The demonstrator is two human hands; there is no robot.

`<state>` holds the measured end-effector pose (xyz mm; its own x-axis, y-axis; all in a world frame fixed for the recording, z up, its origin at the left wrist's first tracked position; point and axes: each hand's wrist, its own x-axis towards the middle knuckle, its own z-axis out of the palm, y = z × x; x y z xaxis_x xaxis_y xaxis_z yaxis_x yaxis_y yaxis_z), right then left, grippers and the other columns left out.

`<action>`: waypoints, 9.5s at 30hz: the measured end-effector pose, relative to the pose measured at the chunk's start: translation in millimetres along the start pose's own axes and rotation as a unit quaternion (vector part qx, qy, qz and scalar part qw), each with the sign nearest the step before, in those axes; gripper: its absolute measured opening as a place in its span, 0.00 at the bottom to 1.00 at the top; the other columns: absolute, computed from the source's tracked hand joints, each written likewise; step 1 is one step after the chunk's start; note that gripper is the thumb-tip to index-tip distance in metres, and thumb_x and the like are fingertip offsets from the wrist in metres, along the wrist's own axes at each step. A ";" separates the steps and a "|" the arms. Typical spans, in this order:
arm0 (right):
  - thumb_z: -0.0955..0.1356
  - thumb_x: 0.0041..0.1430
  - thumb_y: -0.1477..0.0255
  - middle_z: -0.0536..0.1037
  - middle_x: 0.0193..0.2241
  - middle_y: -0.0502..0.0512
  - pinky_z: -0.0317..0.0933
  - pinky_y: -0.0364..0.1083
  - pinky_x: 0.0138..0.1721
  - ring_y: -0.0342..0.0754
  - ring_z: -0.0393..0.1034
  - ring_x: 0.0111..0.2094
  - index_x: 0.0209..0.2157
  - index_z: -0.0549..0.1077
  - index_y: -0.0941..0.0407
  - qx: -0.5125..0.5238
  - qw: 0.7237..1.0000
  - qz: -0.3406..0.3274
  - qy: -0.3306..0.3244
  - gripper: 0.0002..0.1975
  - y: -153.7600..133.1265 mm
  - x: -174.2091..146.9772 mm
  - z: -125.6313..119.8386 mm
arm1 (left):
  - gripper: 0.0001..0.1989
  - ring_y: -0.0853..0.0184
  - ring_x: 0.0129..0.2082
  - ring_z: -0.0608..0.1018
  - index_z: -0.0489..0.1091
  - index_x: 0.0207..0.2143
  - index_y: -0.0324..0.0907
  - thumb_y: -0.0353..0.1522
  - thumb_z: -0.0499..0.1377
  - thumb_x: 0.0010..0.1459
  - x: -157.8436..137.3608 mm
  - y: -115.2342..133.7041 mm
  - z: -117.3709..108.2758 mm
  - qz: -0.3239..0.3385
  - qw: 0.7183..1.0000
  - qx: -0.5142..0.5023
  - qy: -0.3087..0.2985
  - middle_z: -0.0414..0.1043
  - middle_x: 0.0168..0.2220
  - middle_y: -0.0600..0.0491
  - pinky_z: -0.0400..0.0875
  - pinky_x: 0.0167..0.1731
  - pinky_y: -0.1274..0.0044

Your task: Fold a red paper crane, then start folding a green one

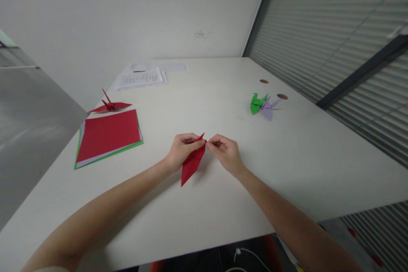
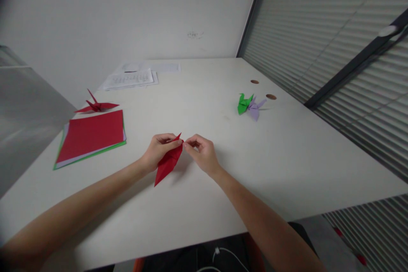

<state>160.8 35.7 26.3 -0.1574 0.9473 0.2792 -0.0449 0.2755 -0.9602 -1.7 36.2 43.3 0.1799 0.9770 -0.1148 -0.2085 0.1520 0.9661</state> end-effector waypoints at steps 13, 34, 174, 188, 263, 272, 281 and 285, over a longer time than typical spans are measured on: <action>0.71 0.53 0.65 0.72 0.23 0.48 0.61 0.44 0.32 0.43 0.65 0.27 0.25 0.71 0.55 0.013 0.999 0.017 -0.032 0.09 3.0 -2.7 1.5 | 0.16 0.74 0.21 0.69 0.74 0.22 0.37 0.41 0.70 0.44 -0.4 4.6 0.5 0.045 0.998 0.039 -0.031 0.71 0.21 0.55 0.61 0.23 0.80; 0.72 0.50 0.60 0.72 0.22 0.49 0.60 0.45 0.30 0.43 0.64 0.25 0.23 0.71 0.55 0.006 0.999 0.043 0.030 0.14 5.4 7.7 -5.6 | 0.20 0.69 0.31 0.74 0.74 0.43 0.40 0.45 0.61 0.56 2.3 3.5 1.1 0.095 0.993 0.051 0.055 0.74 0.33 0.52 0.68 0.32 0.78; 0.75 0.43 0.61 0.76 0.26 0.49 0.59 0.45 0.29 0.42 0.65 0.25 0.32 0.76 0.54 0.185 0.958 0.208 0.070 0.15 0.2 21.8 -32.7 | 0.28 0.72 0.24 0.76 0.67 0.45 0.41 0.36 0.73 0.42 0.1 -1.9 -1.6 -0.018 0.994 -0.073 -0.077 0.77 0.27 0.55 0.69 0.31 0.78; 0.71 0.57 0.70 0.68 0.44 0.59 0.61 0.56 0.46 0.55 0.63 0.48 0.30 0.80 0.51 -0.400 0.872 -0.249 0.134 0.05 6.5 16.1 -40.7 | 0.22 0.64 0.38 0.78 0.75 0.42 0.38 0.47 0.60 0.56 9.2 13.7 -17.4 0.045 0.993 0.085 -0.070 0.74 0.47 0.42 0.70 0.35 0.74; 0.71 0.59 0.72 0.79 0.28 0.51 0.54 0.52 0.41 0.50 0.61 0.38 0.32 0.81 0.50 -0.501 0.771 -0.387 0.073 0.05 5.4 16.1 -44.3 | 0.11 0.70 0.19 0.73 0.63 0.48 0.32 0.22 0.47 0.66 5.6 4.3 -39.6 0.530 0.448 0.720 -0.025 0.71 0.24 0.53 0.62 0.19 0.78; 0.71 0.58 0.73 0.80 0.29 0.50 0.54 0.52 0.41 0.51 0.61 0.39 0.34 0.81 0.48 -0.504 0.779 -0.368 0.066 0.06 7.0 16.6 -47.2 | 0.10 0.70 0.19 0.73 0.63 0.47 0.32 0.22 0.47 0.66 5.4 4.9 -38.6 0.536 0.445 0.717 -0.018 0.71 0.24 0.54 0.60 0.18 0.77; 0.71 0.59 0.73 0.80 0.29 0.51 0.57 0.52 0.40 0.50 0.62 0.38 0.30 0.80 0.51 -0.491 0.783 -0.379 0.049 0.05 5.7 15.0 -43.9 | 0.07 0.71 0.18 0.71 0.68 0.40 0.34 0.29 0.53 0.66 7.7 3.6 -34.3 0.569 0.460 0.681 0.025 0.70 0.21 0.55 0.57 0.18 0.77; 0.70 0.59 0.74 0.80 0.29 0.52 0.57 0.52 0.40 0.50 0.62 0.38 0.31 0.80 0.52 -0.480 0.785 -0.390 0.034 0.06 6.8 14.4 -43.6 | 0.10 0.71 0.21 0.73 0.68 0.48 0.36 0.29 0.54 0.66 5.0 8.4 -32.2 0.563 0.455 0.690 0.029 0.77 0.32 0.51 0.59 0.21 0.77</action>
<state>201.2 58.4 23.8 -0.3982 0.4261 0.8123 0.6678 0.7418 -0.0618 -33.5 47.2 43.4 0.6720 0.3280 0.6640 0.6711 -0.6489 -0.3586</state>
